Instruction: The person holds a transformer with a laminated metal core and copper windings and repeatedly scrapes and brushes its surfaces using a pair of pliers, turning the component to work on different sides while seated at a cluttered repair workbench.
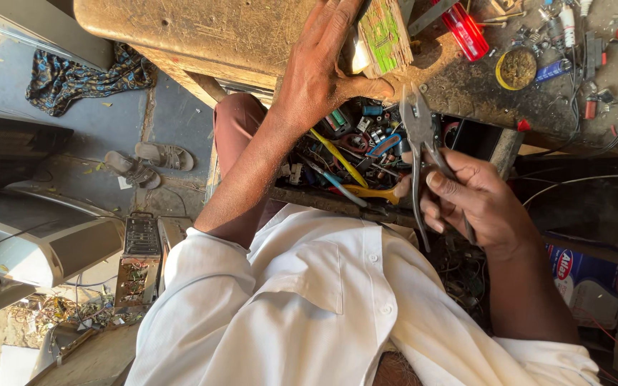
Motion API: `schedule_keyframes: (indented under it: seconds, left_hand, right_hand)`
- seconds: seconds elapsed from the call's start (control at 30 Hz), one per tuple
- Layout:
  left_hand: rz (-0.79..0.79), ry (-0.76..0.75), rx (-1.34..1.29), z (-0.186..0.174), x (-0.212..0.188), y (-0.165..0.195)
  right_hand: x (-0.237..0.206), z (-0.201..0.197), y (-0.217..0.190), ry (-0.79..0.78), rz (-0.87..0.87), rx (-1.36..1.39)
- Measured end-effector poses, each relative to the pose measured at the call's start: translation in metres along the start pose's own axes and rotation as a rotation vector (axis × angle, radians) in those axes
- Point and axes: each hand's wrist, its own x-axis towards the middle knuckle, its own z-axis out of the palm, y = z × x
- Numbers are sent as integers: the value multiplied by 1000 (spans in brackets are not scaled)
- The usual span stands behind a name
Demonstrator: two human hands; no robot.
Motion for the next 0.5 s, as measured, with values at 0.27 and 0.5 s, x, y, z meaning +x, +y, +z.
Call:
schedule_keyframes:
  seconds: [0.27, 0.5]
  left_hand:
    - [-50, 14, -25, 2, -1, -2]
    - [-93, 36, -93, 4, 0, -9]
  right_hand:
    - [18, 3, -10, -48, -38, 35]
    - [19, 0, 4, -61, 30, 146]
